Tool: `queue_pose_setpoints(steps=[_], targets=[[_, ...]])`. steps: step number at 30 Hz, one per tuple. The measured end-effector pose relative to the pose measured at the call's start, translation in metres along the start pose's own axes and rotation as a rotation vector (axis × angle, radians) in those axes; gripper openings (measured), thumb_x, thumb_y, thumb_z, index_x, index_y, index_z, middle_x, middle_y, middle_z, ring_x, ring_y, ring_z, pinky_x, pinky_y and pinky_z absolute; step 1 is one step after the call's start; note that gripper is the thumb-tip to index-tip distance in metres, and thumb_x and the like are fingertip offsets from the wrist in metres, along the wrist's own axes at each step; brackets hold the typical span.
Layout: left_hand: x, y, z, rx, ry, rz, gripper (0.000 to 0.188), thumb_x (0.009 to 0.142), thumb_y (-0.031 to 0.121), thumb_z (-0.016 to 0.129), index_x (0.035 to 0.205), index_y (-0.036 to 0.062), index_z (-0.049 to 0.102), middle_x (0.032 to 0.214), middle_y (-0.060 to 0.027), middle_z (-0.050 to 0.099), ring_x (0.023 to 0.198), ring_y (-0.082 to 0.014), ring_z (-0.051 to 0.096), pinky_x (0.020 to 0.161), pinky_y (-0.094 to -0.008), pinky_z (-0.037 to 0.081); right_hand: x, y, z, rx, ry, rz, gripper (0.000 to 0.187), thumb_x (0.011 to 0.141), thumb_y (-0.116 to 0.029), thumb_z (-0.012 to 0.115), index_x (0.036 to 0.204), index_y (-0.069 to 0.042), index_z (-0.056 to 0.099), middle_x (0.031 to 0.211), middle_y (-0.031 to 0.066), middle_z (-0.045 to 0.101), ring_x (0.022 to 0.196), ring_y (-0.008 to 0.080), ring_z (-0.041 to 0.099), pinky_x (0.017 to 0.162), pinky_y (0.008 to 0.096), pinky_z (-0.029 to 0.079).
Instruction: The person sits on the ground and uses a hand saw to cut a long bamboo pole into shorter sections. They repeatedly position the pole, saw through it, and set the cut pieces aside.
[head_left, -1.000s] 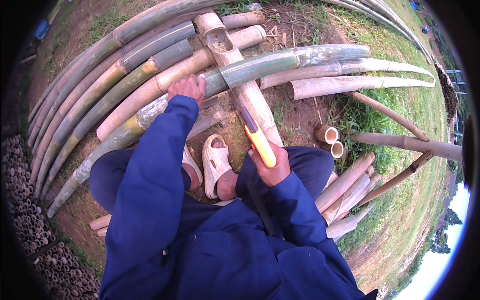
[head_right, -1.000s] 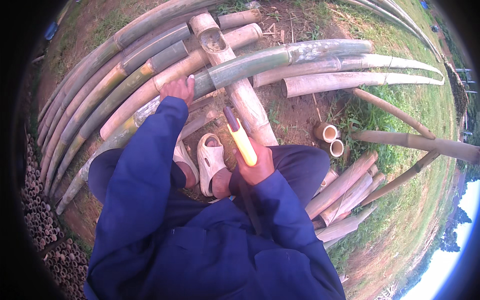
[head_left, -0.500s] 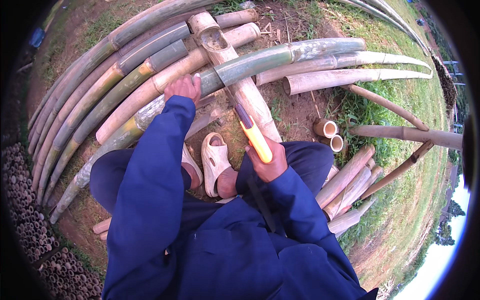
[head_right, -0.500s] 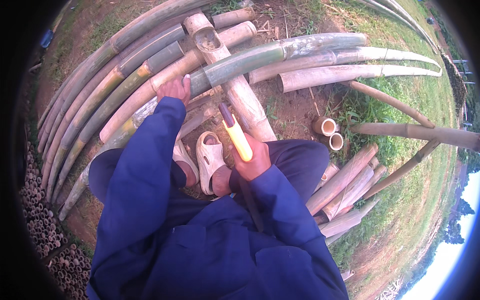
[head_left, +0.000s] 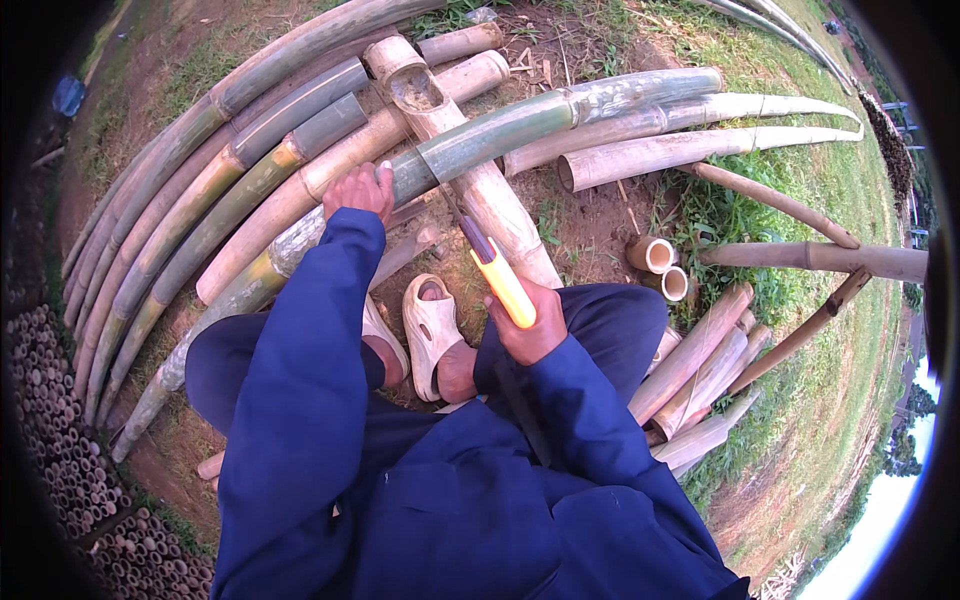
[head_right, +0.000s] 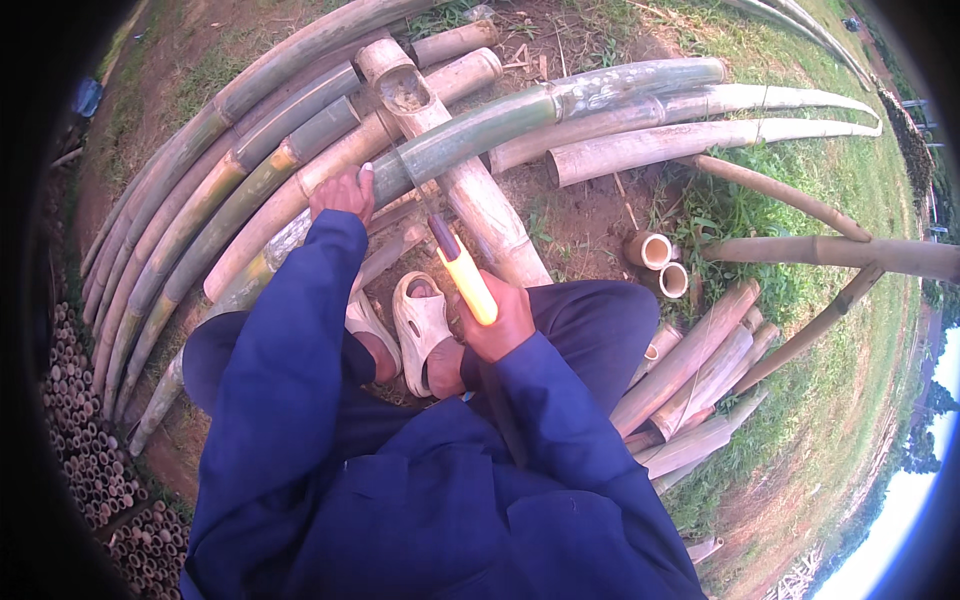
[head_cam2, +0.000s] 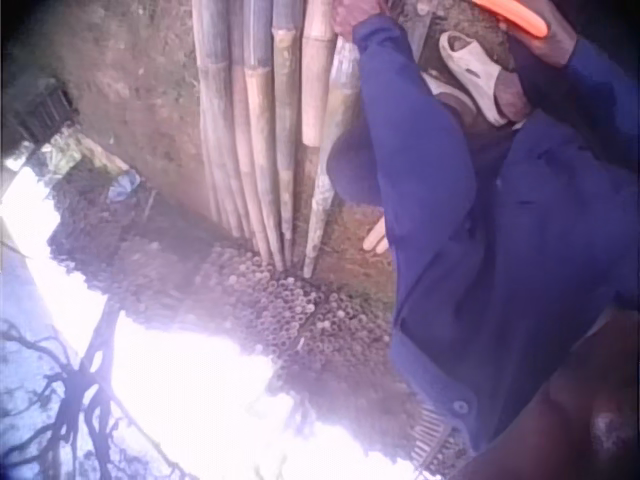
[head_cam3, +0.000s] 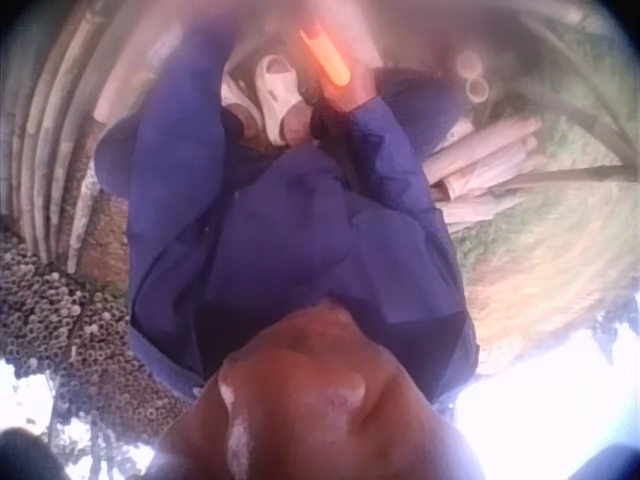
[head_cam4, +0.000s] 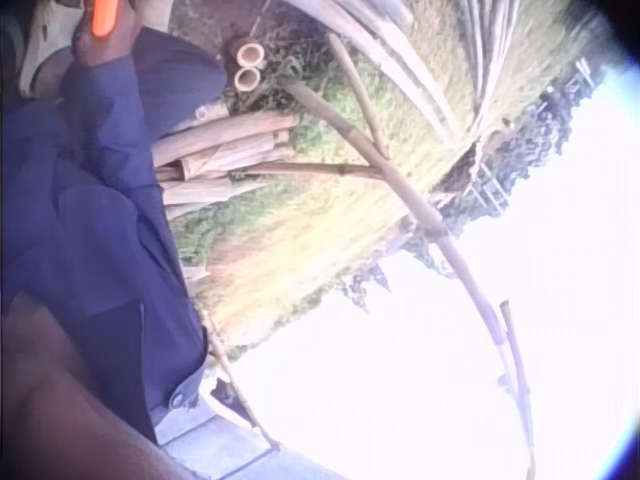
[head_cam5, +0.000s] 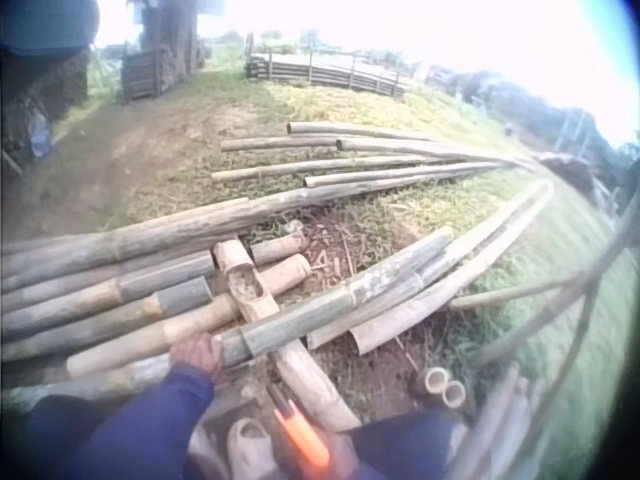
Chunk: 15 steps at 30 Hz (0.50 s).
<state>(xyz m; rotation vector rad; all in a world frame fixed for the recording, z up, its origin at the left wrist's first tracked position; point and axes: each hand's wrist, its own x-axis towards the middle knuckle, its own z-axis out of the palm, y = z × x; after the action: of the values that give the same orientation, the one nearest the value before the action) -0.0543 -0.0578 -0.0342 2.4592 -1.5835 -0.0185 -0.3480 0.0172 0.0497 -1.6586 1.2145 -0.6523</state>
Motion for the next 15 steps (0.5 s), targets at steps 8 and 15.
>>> queue_pose_setpoints(steps=[8,15], targets=[[-0.007,-0.004,0.008,0.015,0.083,0.005,0.044,0.103,0.041,0.049,0.094,0.0048,0.071,0.096,-0.0187,0.075,0.093,-0.0364,0.072,0.089,-0.0485,0.053,-0.091,-0.038,-0.067,-0.055,-0.13,0.111,0.029,0.089,-0.002,0.071,0.118,-0.002,0.072,0.088,0.0182,0.074,0.082,0.0369,0.076,0.073,0.0358,0.057],[0.0,0.005,-0.001,-0.004,0.007,-0.02,0.042,0.103,0.039,0.05,0.093,0.0042,0.071,0.096,-0.0192,0.075,0.092,-0.0371,0.072,0.09,-0.0488,0.053,0.002,-0.002,-0.009,0.004,-0.022,-0.007,0.014,0.09,-0.004,0.072,0.102,0.003,0.069,0.074,0.0144,0.065,0.065,0.0195,0.059,0.067,0.0336,0.05]])
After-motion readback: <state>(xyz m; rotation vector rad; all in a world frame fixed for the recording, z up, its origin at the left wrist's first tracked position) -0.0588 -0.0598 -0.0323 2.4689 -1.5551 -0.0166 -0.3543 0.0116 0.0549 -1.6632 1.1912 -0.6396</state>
